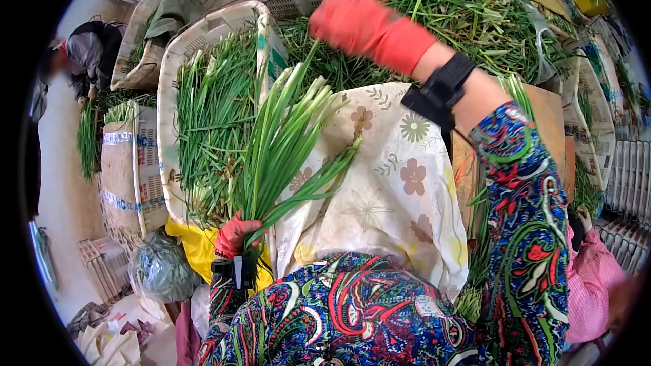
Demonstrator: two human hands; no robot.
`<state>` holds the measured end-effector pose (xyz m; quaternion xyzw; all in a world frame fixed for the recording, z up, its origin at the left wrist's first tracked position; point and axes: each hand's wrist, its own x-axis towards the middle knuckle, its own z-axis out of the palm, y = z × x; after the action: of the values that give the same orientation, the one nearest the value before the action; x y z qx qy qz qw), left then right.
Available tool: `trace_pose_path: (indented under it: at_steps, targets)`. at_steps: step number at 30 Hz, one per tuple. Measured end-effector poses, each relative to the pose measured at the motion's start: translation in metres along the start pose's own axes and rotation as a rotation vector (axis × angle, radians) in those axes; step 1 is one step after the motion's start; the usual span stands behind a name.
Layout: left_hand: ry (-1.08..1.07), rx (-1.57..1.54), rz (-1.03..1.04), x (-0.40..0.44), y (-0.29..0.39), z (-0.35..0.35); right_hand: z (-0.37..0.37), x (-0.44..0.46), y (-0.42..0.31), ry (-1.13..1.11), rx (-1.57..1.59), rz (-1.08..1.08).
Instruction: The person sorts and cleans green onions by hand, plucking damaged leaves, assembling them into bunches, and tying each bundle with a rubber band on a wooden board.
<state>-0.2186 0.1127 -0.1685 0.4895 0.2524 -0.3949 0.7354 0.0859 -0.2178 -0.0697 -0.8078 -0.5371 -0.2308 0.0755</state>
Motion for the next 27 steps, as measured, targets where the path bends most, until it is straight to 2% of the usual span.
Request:
trace_pose_path:
  at_steps: [1, 3, 6, 9, 10, 11, 12, 13, 15, 16, 17, 18, 19, 22, 23, 25, 26, 27]
  targets:
    - [-0.009, -0.016, 0.002, 0.0, 0.0, -0.001, -0.005, -0.004, 0.025, 0.05, -0.013, 0.011]
    - [-0.027, -0.01, 0.002, 0.001, -0.008, -0.009, -0.019, -0.028, 0.079, -0.047, -0.197, 0.265]
    - [-0.041, -0.021, 0.023, -0.003, -0.015, -0.015, -0.048, -0.069, 0.144, 0.025, -0.242, 0.724]
    - [-0.03, -0.016, 0.026, -0.004, -0.021, -0.019, -0.067, -0.1, 0.158, 0.058, -0.226, 1.1]
    - [-0.022, -0.013, 0.024, -0.003, -0.024, -0.019, -0.066, -0.101, 0.142, 0.018, -0.117, 1.203]
    - [0.015, 0.008, 0.01, -0.003, -0.025, -0.018, -0.059, -0.104, 0.121, -0.09, 0.14, 1.328]
    - [0.052, 0.03, -0.003, -0.004, -0.024, -0.016, -0.047, -0.103, 0.086, -0.258, 0.536, 1.464]
    - [0.09, 0.054, -0.017, -0.004, -0.023, -0.015, 0.005, -0.141, 0.058, -0.533, 1.13, 1.334]
    - [0.162, 0.105, -0.069, -0.007, -0.018, -0.007, 0.036, -0.135, -0.079, -0.733, 1.5, 1.546]
    - [0.202, 0.134, -0.09, -0.007, -0.014, -0.002, 0.051, -0.134, -0.121, -0.796, 1.762, 1.699]
    - [0.208, 0.136, -0.084, -0.007, -0.011, 0.002, 0.076, -0.136, -0.151, -0.73, 1.882, 1.876]
    - [0.216, 0.137, -0.079, -0.008, -0.009, 0.005, 0.094, -0.138, -0.172, -0.458, 2.14, 1.745]
    - [0.224, 0.138, -0.075, -0.009, -0.008, 0.008, 0.127, -0.135, -0.191, -0.113, 2.293, 1.887]
    - [0.3, 0.237, 0.006, -0.01, -0.01, 0.017, 0.121, -0.09, -0.187, 0.433, 2.536, 1.842]
    - [0.257, 0.288, -0.001, -0.009, -0.011, 0.014, 0.112, -0.077, -0.181, 0.502, 2.511, 1.762]
    - [0.329, 0.412, 0.165, -0.008, -0.012, 0.027, 0.093, -0.055, -0.165, 0.615, 2.453, 1.606]
    - [0.366, 0.471, 0.246, -0.008, -0.014, 0.032, 0.1, -0.057, -0.155, 0.665, 2.693, 1.553]
    - [0.35, 0.946, 0.668, 0.002, -0.025, 0.023, 0.116, -0.069, -0.149, 0.686, 2.961, 1.204]
